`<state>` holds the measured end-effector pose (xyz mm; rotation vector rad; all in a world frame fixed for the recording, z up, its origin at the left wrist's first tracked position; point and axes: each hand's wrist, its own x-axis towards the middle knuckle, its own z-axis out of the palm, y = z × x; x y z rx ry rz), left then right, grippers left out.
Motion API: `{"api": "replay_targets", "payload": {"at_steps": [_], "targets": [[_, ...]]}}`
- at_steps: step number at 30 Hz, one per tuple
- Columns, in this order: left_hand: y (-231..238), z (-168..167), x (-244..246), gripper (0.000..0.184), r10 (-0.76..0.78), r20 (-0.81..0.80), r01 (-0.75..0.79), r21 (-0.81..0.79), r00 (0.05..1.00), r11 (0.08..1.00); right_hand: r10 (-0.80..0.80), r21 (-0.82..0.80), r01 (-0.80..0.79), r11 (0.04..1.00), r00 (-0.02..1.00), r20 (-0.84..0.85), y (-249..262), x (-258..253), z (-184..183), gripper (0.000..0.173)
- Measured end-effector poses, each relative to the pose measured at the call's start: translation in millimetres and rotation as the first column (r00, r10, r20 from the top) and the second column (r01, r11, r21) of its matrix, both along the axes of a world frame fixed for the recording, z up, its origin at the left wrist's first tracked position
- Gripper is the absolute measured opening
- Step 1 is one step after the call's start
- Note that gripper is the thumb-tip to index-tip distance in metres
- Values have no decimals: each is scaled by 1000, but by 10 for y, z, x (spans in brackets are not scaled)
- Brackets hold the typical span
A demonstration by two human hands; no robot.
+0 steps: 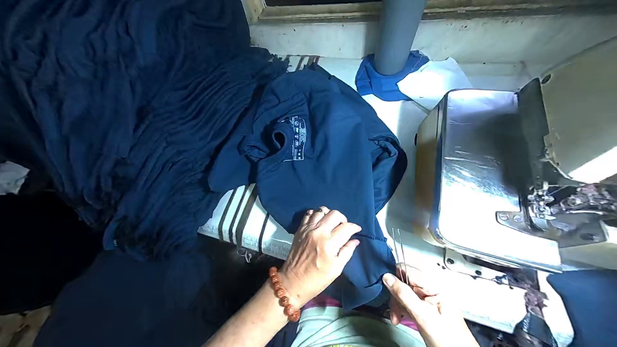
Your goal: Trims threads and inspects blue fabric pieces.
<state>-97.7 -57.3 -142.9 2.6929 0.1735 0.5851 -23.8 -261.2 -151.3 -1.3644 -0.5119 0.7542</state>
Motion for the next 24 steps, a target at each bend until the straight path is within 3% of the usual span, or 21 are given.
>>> {"api": "replay_targets", "payload": {"at_steps": [4,8,11,13,16,18,19,21,24], "targets": [[23,37,137,16,-87,50,91,-71,995,993,-27,34,24,999,997,74,7,3,-41,20],[103,297,78,13,-106,106,134,-315,989,940,-82,37,82,996,997,1,48,30,-44,21],[162,442,-30,13,-162,117,192,-332,980,924,-76,78,80,994,996,-44,228,72,-44,31],[182,476,-103,15,-187,106,210,-301,977,930,-34,136,66,989,974,-226,371,96,7,34],[202,463,-204,17,-145,74,159,-229,987,960,46,164,70,984,787,-615,538,141,121,39],[202,424,-260,15,-96,84,114,-237,992,965,36,136,83,987,714,-700,622,149,189,31],[193,399,-282,14,-65,100,89,-259,993,962,35,145,89,985,727,-685,642,143,204,26],[160,368,-310,11,7,142,46,-366,990,930,17,202,106,974,849,-528,644,120,202,15],[114,396,-335,12,111,166,12,-602,980,798,-110,244,119,962,993,-48,592,130,194,6]]}}
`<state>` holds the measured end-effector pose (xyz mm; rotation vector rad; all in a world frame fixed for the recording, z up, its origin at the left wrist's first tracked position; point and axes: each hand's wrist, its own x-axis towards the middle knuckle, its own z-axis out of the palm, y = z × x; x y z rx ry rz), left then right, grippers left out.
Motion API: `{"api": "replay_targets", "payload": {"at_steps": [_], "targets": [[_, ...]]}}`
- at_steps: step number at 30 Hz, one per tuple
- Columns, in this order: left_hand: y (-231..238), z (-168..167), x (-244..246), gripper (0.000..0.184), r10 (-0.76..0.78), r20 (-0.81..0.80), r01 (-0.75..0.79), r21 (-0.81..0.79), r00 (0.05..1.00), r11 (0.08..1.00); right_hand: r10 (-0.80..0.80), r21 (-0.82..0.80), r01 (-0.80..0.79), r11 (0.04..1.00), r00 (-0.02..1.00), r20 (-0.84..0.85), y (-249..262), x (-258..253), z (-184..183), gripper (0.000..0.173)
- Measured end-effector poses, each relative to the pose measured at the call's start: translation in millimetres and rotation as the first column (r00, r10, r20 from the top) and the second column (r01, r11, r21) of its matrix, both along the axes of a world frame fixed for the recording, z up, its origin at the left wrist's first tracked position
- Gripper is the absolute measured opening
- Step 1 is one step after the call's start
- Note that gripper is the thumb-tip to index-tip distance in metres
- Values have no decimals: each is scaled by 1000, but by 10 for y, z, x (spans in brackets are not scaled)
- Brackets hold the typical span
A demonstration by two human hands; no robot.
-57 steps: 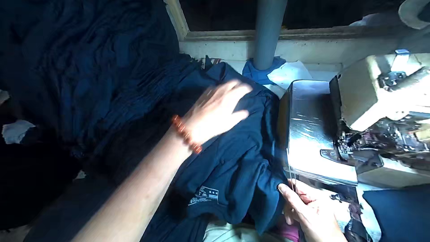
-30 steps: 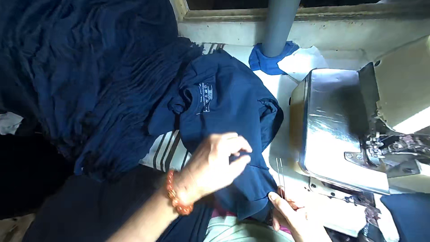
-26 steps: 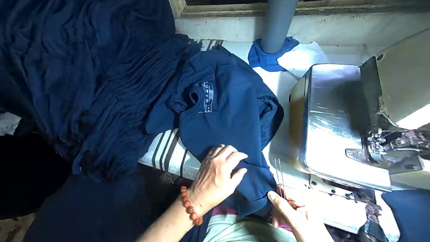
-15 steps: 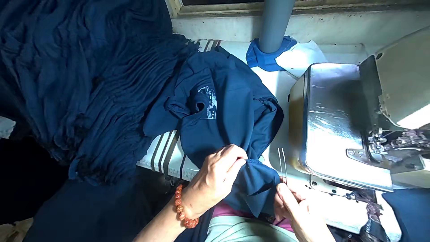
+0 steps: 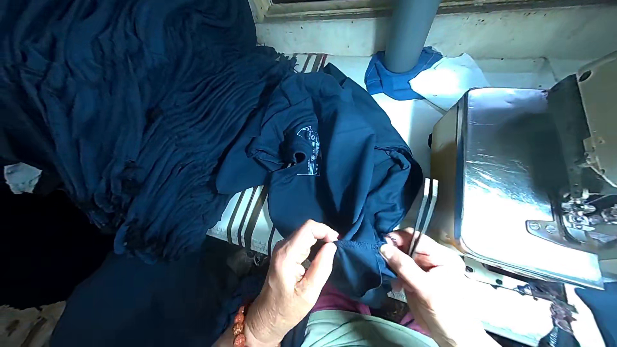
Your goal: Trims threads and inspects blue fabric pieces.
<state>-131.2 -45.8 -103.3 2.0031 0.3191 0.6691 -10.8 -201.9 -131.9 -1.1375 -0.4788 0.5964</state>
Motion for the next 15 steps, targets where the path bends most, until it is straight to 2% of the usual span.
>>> {"api": "replay_targets", "payload": {"at_steps": [1,3,5,8,11,13,15], "targets": [[3,4,-1,12,14,15,-14,-50,1000,999,-48,-12,50,999,988,144,-21,23,-4,5],[33,-5,2,14,19,49,-15,-77,999,997,-121,-10,129,992,954,276,-50,52,-22,7],[76,1,11,15,11,64,-8,-42,998,999,-151,-21,165,986,944,293,-65,50,-44,7],[96,40,30,13,-61,58,58,47,996,997,-116,-65,137,988,960,256,-58,25,-46,13],[70,41,51,15,-154,63,146,107,986,983,20,-114,18,993,948,318,-48,41,-41,27],[66,45,60,14,-177,54,169,135,983,976,70,-133,-26,991,939,335,-14,55,-46,17],[69,62,54,11,-164,9,160,172,986,972,50,-133,-2,991,933,357,2,81,-29,6]]}}
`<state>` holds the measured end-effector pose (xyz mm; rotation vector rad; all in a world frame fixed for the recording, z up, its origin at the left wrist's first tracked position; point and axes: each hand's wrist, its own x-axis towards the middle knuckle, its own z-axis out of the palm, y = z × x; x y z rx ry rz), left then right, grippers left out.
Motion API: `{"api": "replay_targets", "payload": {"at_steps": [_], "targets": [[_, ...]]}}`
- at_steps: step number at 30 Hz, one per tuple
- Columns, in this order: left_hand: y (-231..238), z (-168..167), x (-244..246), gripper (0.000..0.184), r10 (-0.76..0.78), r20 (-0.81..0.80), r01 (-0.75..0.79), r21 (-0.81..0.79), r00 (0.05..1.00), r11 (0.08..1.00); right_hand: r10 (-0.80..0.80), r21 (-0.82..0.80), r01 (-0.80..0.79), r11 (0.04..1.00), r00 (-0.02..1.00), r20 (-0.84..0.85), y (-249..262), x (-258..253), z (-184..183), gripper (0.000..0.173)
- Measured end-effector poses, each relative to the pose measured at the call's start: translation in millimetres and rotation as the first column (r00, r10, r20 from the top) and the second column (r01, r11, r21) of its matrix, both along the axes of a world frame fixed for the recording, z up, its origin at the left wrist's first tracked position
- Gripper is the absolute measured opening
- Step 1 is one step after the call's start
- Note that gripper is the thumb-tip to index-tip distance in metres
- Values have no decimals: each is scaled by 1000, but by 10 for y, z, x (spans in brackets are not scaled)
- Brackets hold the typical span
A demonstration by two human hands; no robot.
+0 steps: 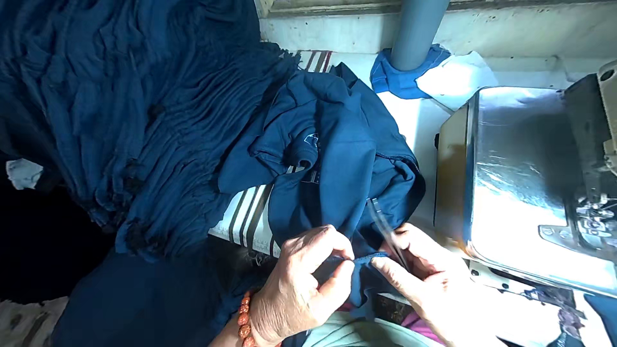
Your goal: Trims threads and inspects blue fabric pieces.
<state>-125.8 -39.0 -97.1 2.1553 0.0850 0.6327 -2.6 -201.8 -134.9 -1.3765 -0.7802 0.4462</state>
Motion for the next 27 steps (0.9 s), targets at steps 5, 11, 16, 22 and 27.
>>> {"api": "replay_targets", "payload": {"at_steps": [5,11,16,22,27], "targets": [[-76,85,51,10,90,-120,-94,-30,989,995,-27,4,27,1000,994,103,-26,55,52,15],[-74,165,210,6,86,-167,-109,-132,982,985,38,-44,-40,998,998,-48,-310,48,174,18],[-73,247,306,7,75,-222,-119,-191,972,974,112,-38,-117,992,987,-119,-451,41,294,38],[-92,320,373,9,21,-221,-98,-346,975,933,154,28,-156,987,902,-403,-466,31,405,14],[-75,338,379,7,6,-271,-94,-314,963,945,116,6,-117,993,984,-133,-456,49,369,28]]}}
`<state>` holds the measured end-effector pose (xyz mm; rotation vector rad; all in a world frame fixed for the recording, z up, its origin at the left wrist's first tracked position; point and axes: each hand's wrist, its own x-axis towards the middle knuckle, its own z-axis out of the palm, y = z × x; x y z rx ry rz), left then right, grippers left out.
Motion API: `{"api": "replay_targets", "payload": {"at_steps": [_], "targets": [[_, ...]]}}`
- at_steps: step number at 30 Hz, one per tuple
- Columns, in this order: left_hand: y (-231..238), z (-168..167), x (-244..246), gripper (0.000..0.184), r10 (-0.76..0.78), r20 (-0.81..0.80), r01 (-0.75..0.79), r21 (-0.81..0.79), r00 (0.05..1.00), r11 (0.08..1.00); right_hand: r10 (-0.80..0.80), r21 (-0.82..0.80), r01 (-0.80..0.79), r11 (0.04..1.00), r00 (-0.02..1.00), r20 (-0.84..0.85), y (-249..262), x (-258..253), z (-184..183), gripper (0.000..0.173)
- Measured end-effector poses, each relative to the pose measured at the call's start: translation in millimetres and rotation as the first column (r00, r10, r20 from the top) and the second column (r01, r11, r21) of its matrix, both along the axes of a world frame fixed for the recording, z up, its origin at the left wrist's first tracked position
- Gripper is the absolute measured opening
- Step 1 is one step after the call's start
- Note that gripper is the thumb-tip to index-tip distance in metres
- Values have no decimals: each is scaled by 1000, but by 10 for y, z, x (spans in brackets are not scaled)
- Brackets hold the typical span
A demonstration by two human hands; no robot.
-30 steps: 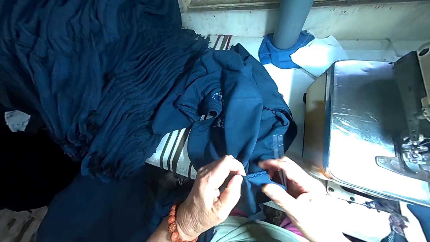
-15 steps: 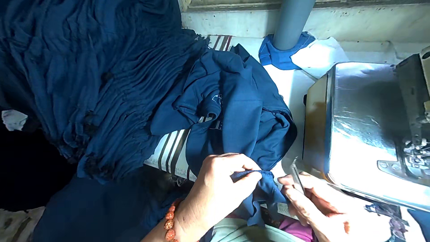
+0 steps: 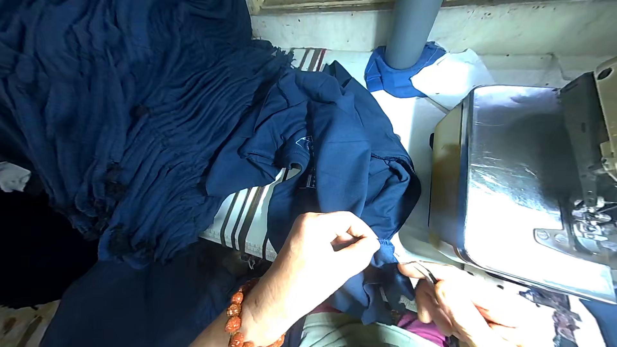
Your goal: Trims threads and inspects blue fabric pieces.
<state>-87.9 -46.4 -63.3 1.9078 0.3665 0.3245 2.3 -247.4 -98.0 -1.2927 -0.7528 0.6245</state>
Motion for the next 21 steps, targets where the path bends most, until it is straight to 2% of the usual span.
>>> {"api": "replay_targets", "payload": {"at_steps": [3,6,9,13,21], "targets": [[25,-35,-17,3,-25,-33,26,28,999,999,-35,-2,35,999,999,-18,-11,-24,26,22],[29,-61,-30,5,-41,-24,41,-12,999,999,-10,-2,10,1000,999,-44,-6,-81,71,16],[22,-28,-22,7,-53,-6,52,-86,999,995,-6,-24,6,1000,1000,16,30,-139,73,18],[2,29,5,10,-74,3,74,-103,997,992,-62,-24,67,997,985,162,106,-126,-13,21],[4,24,23,11,-88,5,88,-134,996,987,-74,-56,87,995,977,200,127,-74,-91,21]]}}
